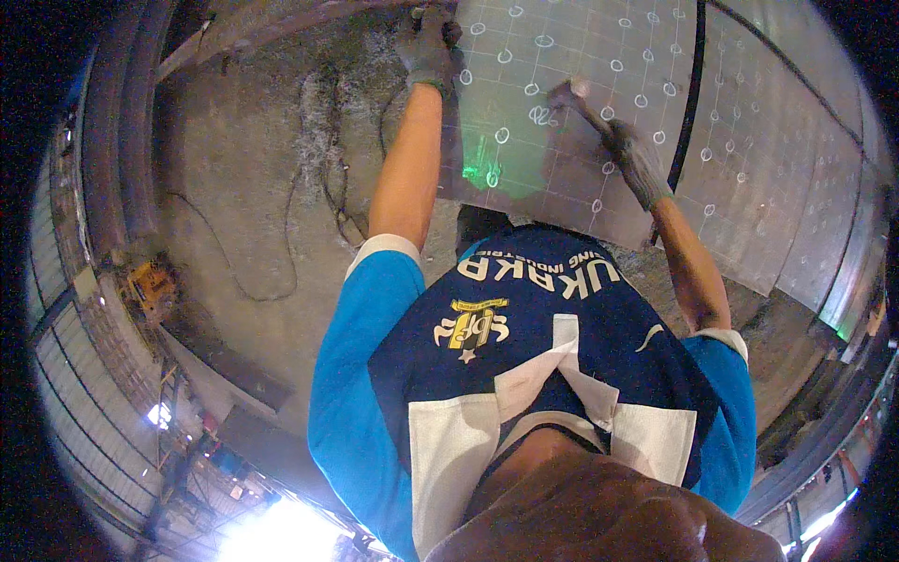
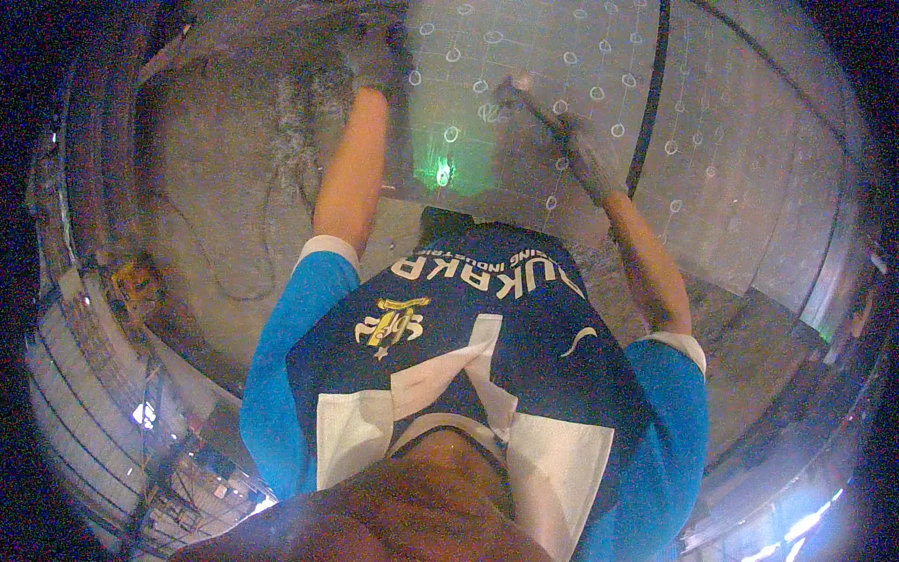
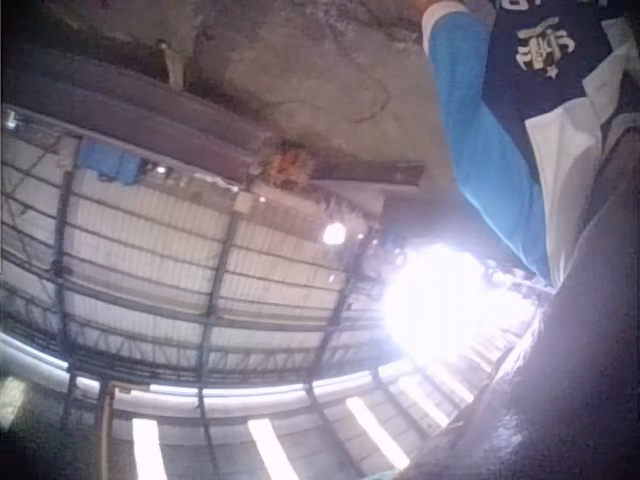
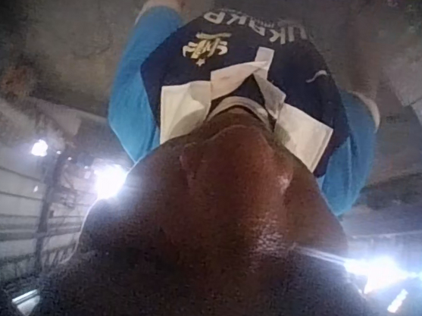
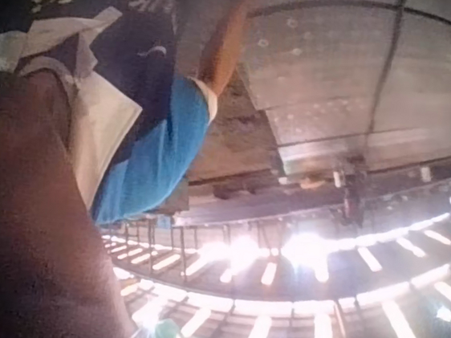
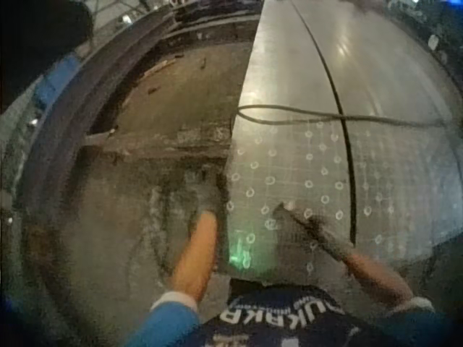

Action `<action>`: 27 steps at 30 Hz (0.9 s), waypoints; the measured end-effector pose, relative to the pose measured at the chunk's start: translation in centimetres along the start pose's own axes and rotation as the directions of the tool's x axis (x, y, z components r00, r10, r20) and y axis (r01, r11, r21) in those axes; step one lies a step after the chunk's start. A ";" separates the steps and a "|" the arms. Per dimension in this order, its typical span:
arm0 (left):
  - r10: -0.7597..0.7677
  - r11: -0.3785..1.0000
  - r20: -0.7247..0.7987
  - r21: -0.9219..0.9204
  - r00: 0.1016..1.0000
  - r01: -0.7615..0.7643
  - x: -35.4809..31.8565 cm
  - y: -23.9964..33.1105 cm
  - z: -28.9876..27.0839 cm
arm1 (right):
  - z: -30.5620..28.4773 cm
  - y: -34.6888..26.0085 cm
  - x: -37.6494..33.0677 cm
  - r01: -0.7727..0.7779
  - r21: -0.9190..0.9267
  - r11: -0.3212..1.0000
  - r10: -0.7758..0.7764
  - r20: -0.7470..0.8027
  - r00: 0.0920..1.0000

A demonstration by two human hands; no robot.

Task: The person repeatedly strikes marked spots on large metal sheets with a hammer. They adjust the sheet position and continue hammering across multiple marked locations. The person then walks away from the work area.

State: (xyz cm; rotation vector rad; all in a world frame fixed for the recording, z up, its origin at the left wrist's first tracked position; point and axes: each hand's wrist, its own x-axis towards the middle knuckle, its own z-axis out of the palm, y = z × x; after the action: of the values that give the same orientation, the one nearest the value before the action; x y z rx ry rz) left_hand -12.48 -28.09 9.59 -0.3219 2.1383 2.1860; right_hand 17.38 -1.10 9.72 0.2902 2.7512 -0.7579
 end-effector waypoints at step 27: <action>0.059 0.998 0.226 0.021 0.972 -0.065 -5.7 -3.0 10.5 | 2.0 0.9 -3.4 0.131 -0.109 0.985 -0.163 -0.377 0.912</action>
State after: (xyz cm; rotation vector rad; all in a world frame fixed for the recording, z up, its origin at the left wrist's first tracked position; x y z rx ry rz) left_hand -7.42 -17.03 7.89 -0.0037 2.0791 2.1058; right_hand 21.21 -1.79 8.72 0.2380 3.1990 -0.6818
